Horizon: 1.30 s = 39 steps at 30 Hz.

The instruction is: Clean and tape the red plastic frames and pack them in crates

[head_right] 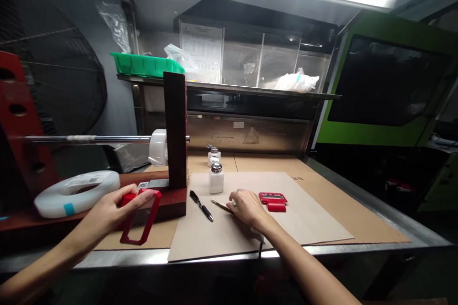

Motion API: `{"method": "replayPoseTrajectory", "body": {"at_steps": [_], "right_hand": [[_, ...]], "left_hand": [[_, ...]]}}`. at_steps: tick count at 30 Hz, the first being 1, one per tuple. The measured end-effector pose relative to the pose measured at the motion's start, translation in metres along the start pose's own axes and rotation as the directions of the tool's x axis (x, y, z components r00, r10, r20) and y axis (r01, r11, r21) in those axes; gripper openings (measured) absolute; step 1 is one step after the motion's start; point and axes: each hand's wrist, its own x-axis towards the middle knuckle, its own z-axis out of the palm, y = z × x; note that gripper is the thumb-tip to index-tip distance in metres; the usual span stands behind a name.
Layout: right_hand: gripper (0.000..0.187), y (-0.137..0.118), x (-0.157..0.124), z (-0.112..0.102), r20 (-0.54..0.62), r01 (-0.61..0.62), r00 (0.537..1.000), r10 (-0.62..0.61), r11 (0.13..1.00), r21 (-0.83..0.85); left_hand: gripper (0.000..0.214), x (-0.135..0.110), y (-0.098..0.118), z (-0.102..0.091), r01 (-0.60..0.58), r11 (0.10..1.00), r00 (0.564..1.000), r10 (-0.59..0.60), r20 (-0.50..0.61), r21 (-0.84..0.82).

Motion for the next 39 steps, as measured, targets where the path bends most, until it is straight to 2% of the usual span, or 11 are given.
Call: {"method": "replayPoseTrajectory", "body": {"at_steps": [3, 6, 9, 13, 16, 19, 21, 24, 27, 32, 39], "right_hand": [[0.029, -0.03, -0.003, -0.019, -0.001, 0.043, 0.999, -0.047, 0.906, 0.422], [0.029, -0.069, -0.004, -0.037, 0.03, 0.069, 0.985, -0.169, 0.548, 0.834], [0.025, -0.095, -0.007, -0.043, 0.028, 0.109, 0.945, -0.327, 0.391, 0.914], [0.028, -0.106, -0.01, -0.038, 0.019, 0.139, 0.908, -0.418, 0.343, 0.929], [0.024, -0.109, -0.009, -0.03, -0.16, 0.356, 0.892, -0.424, 0.436, 0.827], [0.021, -0.117, -0.005, -0.019, -0.377, 0.617, 0.787, -0.489, 0.602, 0.508], [0.023, -0.125, -0.002, -0.012, -0.445, 0.699, 0.701, -0.558, 0.663, 0.269], [0.026, -0.135, 0.006, -0.001, -0.455, 0.734, 0.637, -0.623, 0.67, 0.11], [0.026, -0.14, 0.02, 0.007, -0.467, 0.687, 0.719, -0.516, 0.633, 0.357], [0.034, -0.133, 0.054, 0.008, -0.252, 0.226, 0.968, 0.014, 0.395, 0.89], [0.033, -0.142, 0.077, 0.002, 0.029, -0.026, 0.999, -0.021, 0.126, 0.992]], "left_hand": [[0.042, -0.005, 0.0, 0.0, -0.239, 0.94, 0.97, 0.244, 0.011, 0.245], [0.037, -0.008, 0.002, -0.001, -0.522, 0.755, 0.836, 0.544, 0.064, 0.397], [0.034, -0.011, 0.003, -0.001, -0.651, 0.606, 0.715, 0.691, 0.103, 0.458], [0.034, -0.013, -0.005, -0.005, -0.659, 0.559, 0.684, 0.724, 0.092, 0.503], [0.053, -0.014, -0.009, -0.013, -0.529, 0.723, 0.801, 0.598, -0.019, 0.444], [0.059, -0.016, -0.002, -0.019, -0.104, 0.969, 0.98, 0.138, -0.142, 0.224], [0.061, -0.015, 0.003, -0.019, 0.106, 0.993, 0.991, -0.101, -0.088, 0.051], [0.058, -0.006, -0.001, -0.017, 0.157, 0.987, 0.987, -0.158, -0.03, -0.035], [0.045, 0.007, -0.011, -0.019, 0.115, 0.993, 0.988, -0.117, -0.099, -0.029], [0.036, 0.021, -0.016, -0.03, 0.071, 0.974, 0.971, -0.018, -0.239, 0.215], [0.037, 0.025, -0.007, -0.03, 0.042, 0.922, 0.965, 0.062, -0.254, 0.385]]}}
